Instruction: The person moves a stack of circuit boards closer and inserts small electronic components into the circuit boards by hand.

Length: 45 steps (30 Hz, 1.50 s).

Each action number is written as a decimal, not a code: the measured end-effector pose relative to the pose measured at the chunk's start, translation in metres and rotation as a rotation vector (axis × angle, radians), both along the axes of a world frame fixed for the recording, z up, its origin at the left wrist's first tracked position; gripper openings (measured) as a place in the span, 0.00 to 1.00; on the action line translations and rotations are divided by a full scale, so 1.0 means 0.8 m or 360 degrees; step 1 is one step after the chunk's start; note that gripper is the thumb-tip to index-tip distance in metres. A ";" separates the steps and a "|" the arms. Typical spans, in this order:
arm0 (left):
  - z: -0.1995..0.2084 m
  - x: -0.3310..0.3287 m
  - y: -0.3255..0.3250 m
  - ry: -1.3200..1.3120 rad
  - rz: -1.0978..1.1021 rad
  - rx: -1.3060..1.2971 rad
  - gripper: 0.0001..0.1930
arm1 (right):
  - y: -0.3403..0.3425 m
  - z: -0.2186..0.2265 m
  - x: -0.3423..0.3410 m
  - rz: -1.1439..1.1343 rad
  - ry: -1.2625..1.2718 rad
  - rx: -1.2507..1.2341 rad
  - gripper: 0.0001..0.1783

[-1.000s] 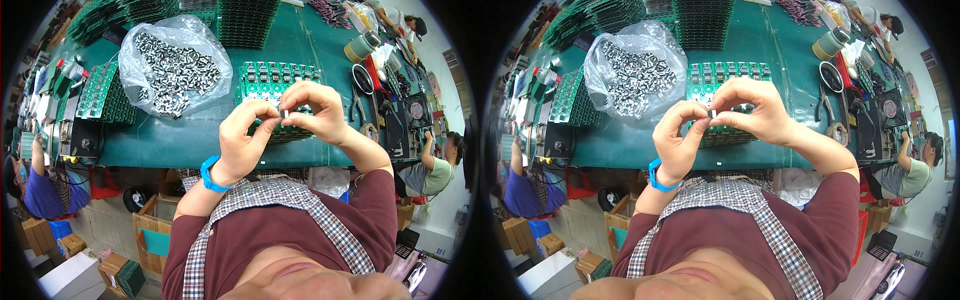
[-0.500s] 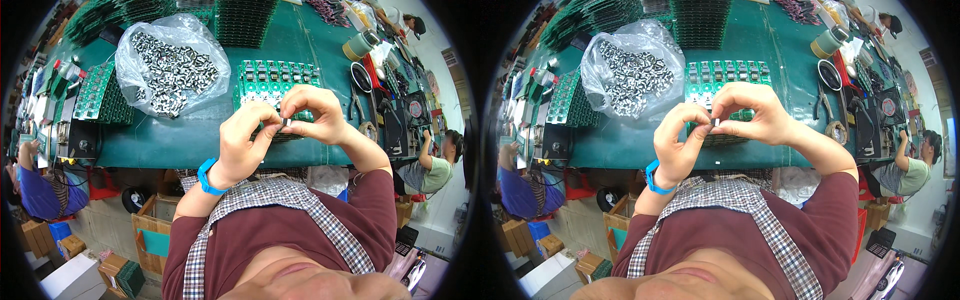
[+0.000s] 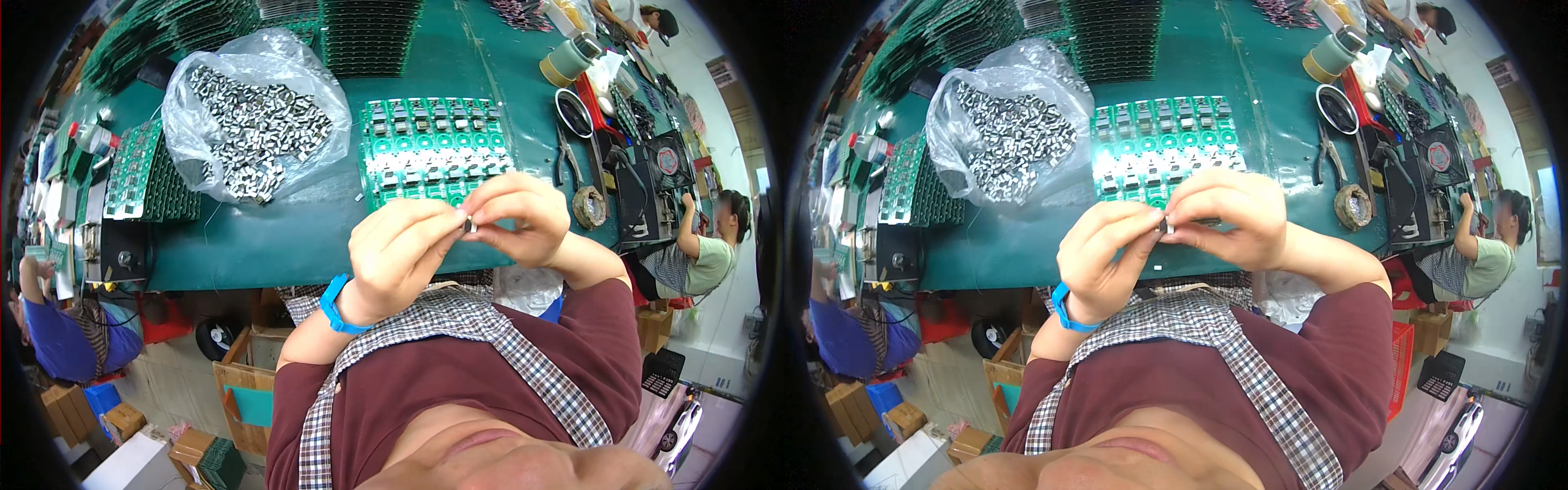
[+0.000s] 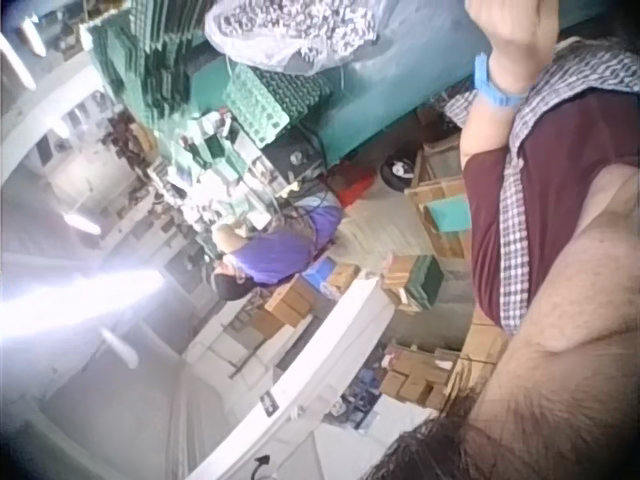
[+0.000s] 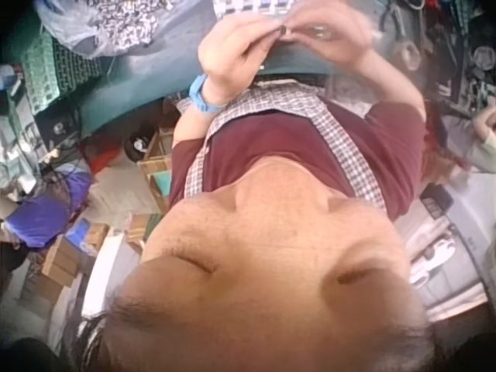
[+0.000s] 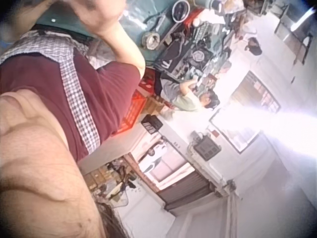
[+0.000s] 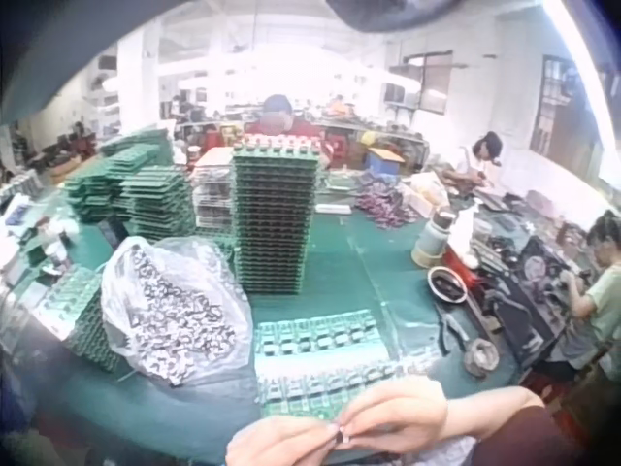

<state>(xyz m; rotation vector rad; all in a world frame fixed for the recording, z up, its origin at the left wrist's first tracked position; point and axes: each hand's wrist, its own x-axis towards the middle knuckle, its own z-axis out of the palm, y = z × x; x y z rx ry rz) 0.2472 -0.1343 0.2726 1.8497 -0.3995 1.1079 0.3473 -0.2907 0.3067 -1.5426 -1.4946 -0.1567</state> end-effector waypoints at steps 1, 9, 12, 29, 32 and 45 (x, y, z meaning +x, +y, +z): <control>-0.001 0.000 -0.001 -0.0001 -0.0014 -0.0005 0.12 | -0.003 -0.002 -0.002 0.0005 0.0009 -0.0001 0.15; -0.001 0.000 -0.006 0.0030 -0.0040 0.0087 0.10 | -0.023 0.001 0.013 -0.0067 0.0238 0.0007 0.12; -0.004 0.006 0.005 0.0080 0.0144 0.0257 0.11 | -0.025 0.015 0.063 -0.0700 0.0135 -0.0110 0.09; -0.019 0.013 0.005 0.0562 0.0323 0.0612 0.34 | -0.026 0.002 0.091 -0.0829 -0.0644 -0.0591 0.05; -0.020 0.013 0.006 0.0546 0.0323 0.0610 0.34 | -0.027 0.005 0.089 -0.0830 -0.0672 -0.0664 0.06; -0.046 -0.021 0.069 0.0132 0.0478 0.0010 0.07 | -0.043 0.031 0.053 -0.0992 -0.0269 -0.0498 0.12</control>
